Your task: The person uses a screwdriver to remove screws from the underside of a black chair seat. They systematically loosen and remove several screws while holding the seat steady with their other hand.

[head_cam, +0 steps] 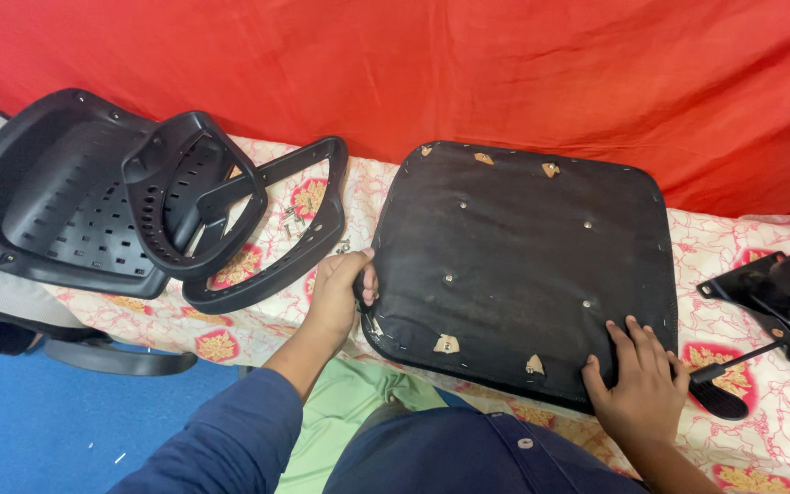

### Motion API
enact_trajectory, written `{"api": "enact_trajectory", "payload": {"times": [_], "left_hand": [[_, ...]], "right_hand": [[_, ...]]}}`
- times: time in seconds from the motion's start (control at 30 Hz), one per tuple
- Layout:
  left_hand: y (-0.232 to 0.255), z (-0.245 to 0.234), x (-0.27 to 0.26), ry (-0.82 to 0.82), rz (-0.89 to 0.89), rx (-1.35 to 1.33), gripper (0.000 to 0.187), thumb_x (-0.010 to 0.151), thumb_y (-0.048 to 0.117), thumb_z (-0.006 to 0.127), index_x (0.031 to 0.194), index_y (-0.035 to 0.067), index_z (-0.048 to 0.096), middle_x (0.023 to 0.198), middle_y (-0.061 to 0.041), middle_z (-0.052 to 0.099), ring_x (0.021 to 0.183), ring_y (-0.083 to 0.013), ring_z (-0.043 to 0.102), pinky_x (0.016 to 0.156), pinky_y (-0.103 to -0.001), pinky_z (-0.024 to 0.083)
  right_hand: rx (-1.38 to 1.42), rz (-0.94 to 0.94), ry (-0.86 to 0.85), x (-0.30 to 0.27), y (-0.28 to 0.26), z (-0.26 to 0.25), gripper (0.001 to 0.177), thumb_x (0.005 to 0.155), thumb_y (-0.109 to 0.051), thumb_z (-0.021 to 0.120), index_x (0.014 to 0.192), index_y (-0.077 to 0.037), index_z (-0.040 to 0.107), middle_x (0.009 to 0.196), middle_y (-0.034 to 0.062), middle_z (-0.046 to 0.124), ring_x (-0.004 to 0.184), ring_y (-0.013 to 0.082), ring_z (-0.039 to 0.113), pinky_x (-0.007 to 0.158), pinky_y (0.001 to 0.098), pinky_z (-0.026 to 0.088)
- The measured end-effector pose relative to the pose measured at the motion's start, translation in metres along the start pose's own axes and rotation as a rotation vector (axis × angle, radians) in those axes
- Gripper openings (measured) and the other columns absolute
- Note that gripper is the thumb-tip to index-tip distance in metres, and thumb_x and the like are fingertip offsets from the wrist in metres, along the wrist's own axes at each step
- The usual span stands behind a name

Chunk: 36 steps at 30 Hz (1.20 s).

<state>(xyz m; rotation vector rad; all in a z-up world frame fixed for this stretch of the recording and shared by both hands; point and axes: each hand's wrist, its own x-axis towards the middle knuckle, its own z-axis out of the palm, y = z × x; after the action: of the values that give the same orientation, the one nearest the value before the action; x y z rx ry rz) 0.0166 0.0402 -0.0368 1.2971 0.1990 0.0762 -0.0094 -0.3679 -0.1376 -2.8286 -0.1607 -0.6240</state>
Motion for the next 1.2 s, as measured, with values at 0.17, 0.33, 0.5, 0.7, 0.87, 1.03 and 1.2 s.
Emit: {"api": "enact_trajectory", "payload": {"times": [0.17, 0.33, 0.5, 0.7, 0.87, 1.03, 1.2], "left_hand": [[0.012, 0.002, -0.004, 0.103, 0.067, 0.072, 0.024, 0.097, 0.022, 0.057, 0.078, 0.008, 0.058, 0.069, -0.003, 0.061, 0.062, -0.0104, 0.056, 0.062, -0.026, 0.046], [0.018, 0.014, -0.021, 0.355, 0.088, 0.11, 0.033, 0.099, 0.031, 0.067, 0.08, 0.006, 0.057, 0.069, 0.0, 0.056, 0.061, -0.0087, 0.045, 0.058, -0.028, 0.037], [0.011, 0.031, -0.028, 0.378, 0.132, 0.045, 0.04, 0.099, 0.037, 0.065, 0.075, 0.005, 0.062, 0.069, -0.001, 0.061, 0.066, -0.0087, 0.055, 0.067, -0.025, 0.044], [0.005, 0.03, -0.017, 0.357, 0.161, 0.127, 0.052, 0.104, 0.046, 0.05, 0.072, 0.006, 0.058, 0.066, -0.003, 0.055, 0.063, -0.0126, 0.051, 0.061, -0.028, 0.042], [0.003, 0.02, -0.011, 0.23, 0.089, 0.136, 0.053, 0.103, 0.04, 0.046, 0.066, 0.004, 0.056, 0.06, -0.005, 0.054, 0.057, -0.0142, 0.05, 0.057, -0.029, 0.041], [-0.002, 0.018, -0.007, 0.164, 0.05, 0.114, 0.051, 0.102, 0.036, 0.047, 0.063, 0.003, 0.055, 0.058, -0.006, 0.053, 0.053, -0.0149, 0.048, 0.053, -0.03, 0.039], [0.004, 0.011, -0.009, 0.128, 0.049, 0.039, 0.045, 0.099, 0.032, 0.052, 0.063, 0.003, 0.056, 0.057, -0.006, 0.054, 0.054, -0.0146, 0.051, 0.056, -0.029, 0.04]], "right_hand": [[-0.015, 0.006, 0.006, 0.0, -0.001, 0.001, 0.056, 0.087, -0.042, 0.061, 0.138, -0.017, 0.064, 0.151, 0.0069, 0.058, 0.145, 0.0237, 0.05, 0.12, 0.047, 0.031], [-0.007, 0.003, 0.005, 0.0, 0.001, 0.001, 0.056, 0.088, -0.042, 0.061, 0.138, -0.017, 0.064, 0.153, 0.0068, 0.057, 0.146, 0.0241, 0.049, 0.122, 0.0467, 0.03], [0.006, -0.012, -0.012, 0.0, 0.001, 0.0, 0.057, 0.089, -0.041, 0.061, 0.14, -0.015, 0.063, 0.153, 0.0086, 0.056, 0.146, 0.0255, 0.049, 0.121, 0.0482, 0.029], [0.037, -0.022, -0.025, -0.001, 0.002, 0.0, 0.056, 0.092, -0.04, 0.059, 0.141, -0.013, 0.062, 0.155, 0.01, 0.055, 0.148, 0.0277, 0.047, 0.122, 0.0503, 0.027], [0.018, -0.033, -0.051, 0.001, 0.002, -0.002, 0.057, 0.091, -0.04, 0.059, 0.141, -0.012, 0.062, 0.155, 0.0126, 0.055, 0.148, 0.03, 0.046, 0.122, 0.0517, 0.026], [0.032, -0.027, -0.036, -0.001, 0.001, -0.003, 0.056, 0.091, -0.039, 0.059, 0.141, -0.012, 0.062, 0.155, 0.0118, 0.055, 0.147, 0.0291, 0.047, 0.122, 0.0509, 0.027], [0.023, -0.025, -0.018, 0.0, 0.0, -0.003, 0.056, 0.091, -0.039, 0.059, 0.14, -0.013, 0.063, 0.154, 0.0111, 0.056, 0.147, 0.0281, 0.048, 0.121, 0.0494, 0.029]]}}
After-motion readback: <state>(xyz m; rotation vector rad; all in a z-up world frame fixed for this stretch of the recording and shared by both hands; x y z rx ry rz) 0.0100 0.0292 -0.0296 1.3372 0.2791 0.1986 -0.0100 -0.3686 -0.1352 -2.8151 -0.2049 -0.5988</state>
